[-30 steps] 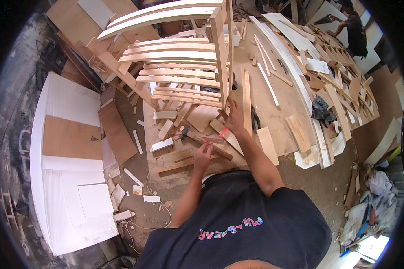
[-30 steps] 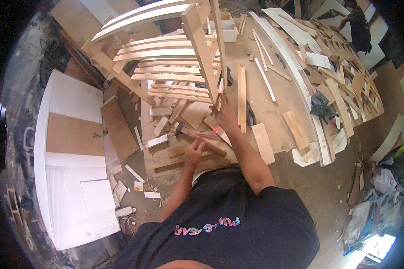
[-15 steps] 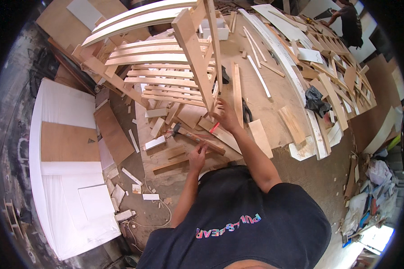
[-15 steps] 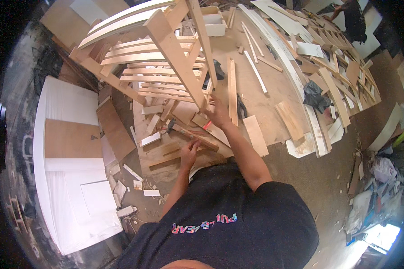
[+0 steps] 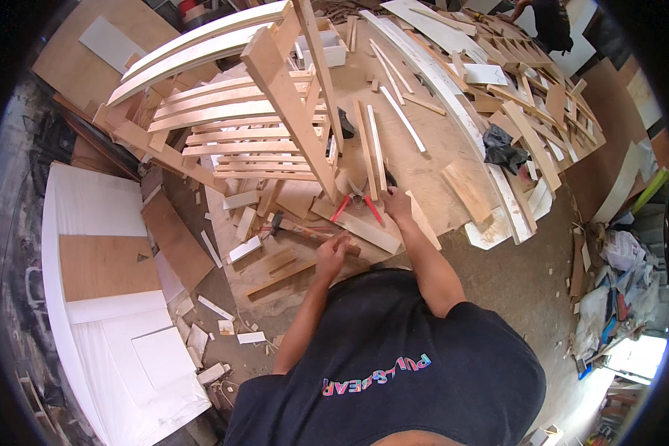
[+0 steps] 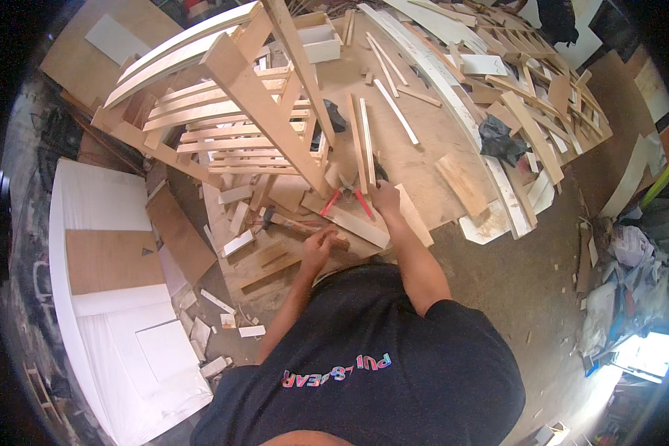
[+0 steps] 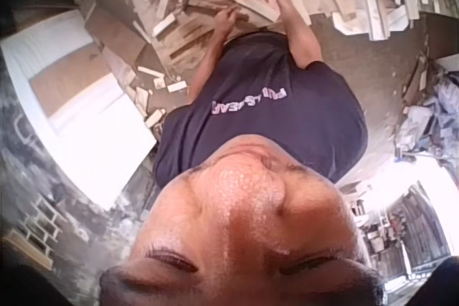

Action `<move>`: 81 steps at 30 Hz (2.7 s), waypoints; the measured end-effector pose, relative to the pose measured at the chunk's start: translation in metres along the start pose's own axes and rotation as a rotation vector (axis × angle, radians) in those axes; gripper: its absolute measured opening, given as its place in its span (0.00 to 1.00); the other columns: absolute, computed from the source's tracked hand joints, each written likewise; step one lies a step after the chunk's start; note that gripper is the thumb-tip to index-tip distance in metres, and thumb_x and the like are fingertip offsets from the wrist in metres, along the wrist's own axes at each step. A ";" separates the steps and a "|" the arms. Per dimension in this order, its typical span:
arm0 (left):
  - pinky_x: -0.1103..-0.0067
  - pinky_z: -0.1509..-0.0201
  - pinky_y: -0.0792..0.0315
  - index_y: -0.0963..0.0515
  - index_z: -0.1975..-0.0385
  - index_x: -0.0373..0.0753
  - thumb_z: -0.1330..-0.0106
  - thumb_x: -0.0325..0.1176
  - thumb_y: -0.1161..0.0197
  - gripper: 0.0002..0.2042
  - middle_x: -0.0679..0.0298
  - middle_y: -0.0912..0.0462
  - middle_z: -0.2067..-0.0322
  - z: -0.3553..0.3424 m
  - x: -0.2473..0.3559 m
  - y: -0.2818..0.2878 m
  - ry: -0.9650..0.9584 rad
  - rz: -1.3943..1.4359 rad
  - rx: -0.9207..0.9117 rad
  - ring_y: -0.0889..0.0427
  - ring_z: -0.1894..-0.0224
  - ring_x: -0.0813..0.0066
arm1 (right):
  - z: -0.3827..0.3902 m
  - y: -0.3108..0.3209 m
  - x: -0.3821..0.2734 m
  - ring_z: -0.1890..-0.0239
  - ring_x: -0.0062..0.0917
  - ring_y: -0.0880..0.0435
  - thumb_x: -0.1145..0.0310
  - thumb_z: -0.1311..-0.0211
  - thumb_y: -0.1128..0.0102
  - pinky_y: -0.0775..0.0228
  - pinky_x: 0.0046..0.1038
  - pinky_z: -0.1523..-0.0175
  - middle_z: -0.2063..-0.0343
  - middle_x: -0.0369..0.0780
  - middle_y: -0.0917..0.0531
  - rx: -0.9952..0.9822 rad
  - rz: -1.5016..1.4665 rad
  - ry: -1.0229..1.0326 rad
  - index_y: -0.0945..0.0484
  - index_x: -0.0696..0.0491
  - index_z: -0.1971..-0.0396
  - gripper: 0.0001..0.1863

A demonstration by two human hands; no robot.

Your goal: The person assembles a wooden structure by sanding small wood pieces, positioning them against a larger frame, and hammering nails into the joints.

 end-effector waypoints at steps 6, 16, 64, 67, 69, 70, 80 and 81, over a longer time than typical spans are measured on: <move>0.75 0.49 0.20 0.17 0.43 0.36 0.26 0.37 0.35 0.17 0.53 0.09 0.57 -0.016 0.010 -0.033 -0.043 -0.017 -0.072 0.10 0.56 0.68 | 0.021 0.049 0.038 0.78 0.34 0.15 0.56 0.31 0.54 0.24 0.38 0.66 0.77 0.48 0.17 0.139 -0.185 0.006 0.18 0.60 0.67 0.23; 0.73 0.47 0.21 0.20 0.39 0.39 0.24 0.42 0.38 0.19 0.55 0.11 0.53 -0.127 -0.009 -0.118 0.090 -0.063 -0.060 0.12 0.54 0.63 | 0.065 0.041 0.051 0.79 0.20 0.23 0.64 0.26 0.55 0.36 0.23 0.75 0.74 0.38 0.21 -0.188 -1.195 -0.269 0.20 0.61 0.48 0.20; 0.74 0.41 0.21 0.32 0.29 0.34 0.20 0.35 0.43 0.23 0.55 0.19 0.37 0.131 0.121 -0.142 0.166 0.879 -0.327 0.14 0.45 0.66 | 0.330 0.130 0.057 0.66 0.20 0.15 0.65 0.31 0.30 0.21 0.24 0.60 0.65 0.38 0.13 -0.620 -0.481 0.104 0.18 0.59 0.43 0.21; 0.76 0.43 0.22 0.34 0.27 0.36 0.20 0.34 0.42 0.25 0.56 0.17 0.40 0.114 0.117 -0.157 0.207 0.865 -0.318 0.15 0.46 0.69 | 0.317 0.141 0.065 0.67 0.18 0.17 0.65 0.30 0.30 0.22 0.23 0.61 0.67 0.35 0.14 -0.640 -0.499 0.075 0.18 0.59 0.42 0.21; 0.76 0.43 0.22 0.36 0.25 0.36 0.21 0.33 0.41 0.27 0.57 0.16 0.42 0.104 0.119 -0.170 0.195 0.797 -0.298 0.15 0.46 0.72 | 0.303 0.147 0.080 0.67 0.18 0.18 0.65 0.30 0.30 0.23 0.23 0.61 0.68 0.34 0.15 -0.674 -0.584 0.035 0.18 0.58 0.41 0.21; 0.76 0.43 0.22 0.38 0.24 0.36 0.21 0.32 0.41 0.28 0.58 0.16 0.43 0.098 0.122 -0.177 0.167 0.747 -0.272 0.16 0.47 0.73 | 0.295 0.152 0.087 0.68 0.17 0.18 0.65 0.30 0.30 0.23 0.23 0.61 0.68 0.34 0.15 -0.691 -0.626 0.015 0.18 0.58 0.41 0.21; 0.77 0.44 0.21 0.43 0.22 0.36 0.23 0.29 0.40 0.32 0.58 0.15 0.45 0.008 0.149 -0.320 0.248 0.746 -0.107 0.17 0.48 0.76 | 0.163 0.273 0.175 0.66 0.16 0.15 0.63 0.27 0.33 0.24 0.21 0.59 0.62 0.35 0.14 -0.663 -0.496 -0.022 0.25 0.57 0.33 0.27; 0.78 0.45 0.21 0.42 0.22 0.36 0.23 0.29 0.40 0.31 0.60 0.14 0.46 0.000 0.142 -0.334 0.248 0.778 -0.079 0.16 0.49 0.77 | 0.155 0.287 0.174 0.65 0.17 0.15 0.63 0.27 0.33 0.24 0.21 0.60 0.61 0.35 0.14 -0.714 -0.485 -0.040 0.26 0.57 0.32 0.28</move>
Point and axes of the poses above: each hand's wrist, its own z-axis away from the middle knuckle, its own y-axis out of the back of the hand, x = y × z, the point moved 7 cm from there along -z, towards the middle knuckle
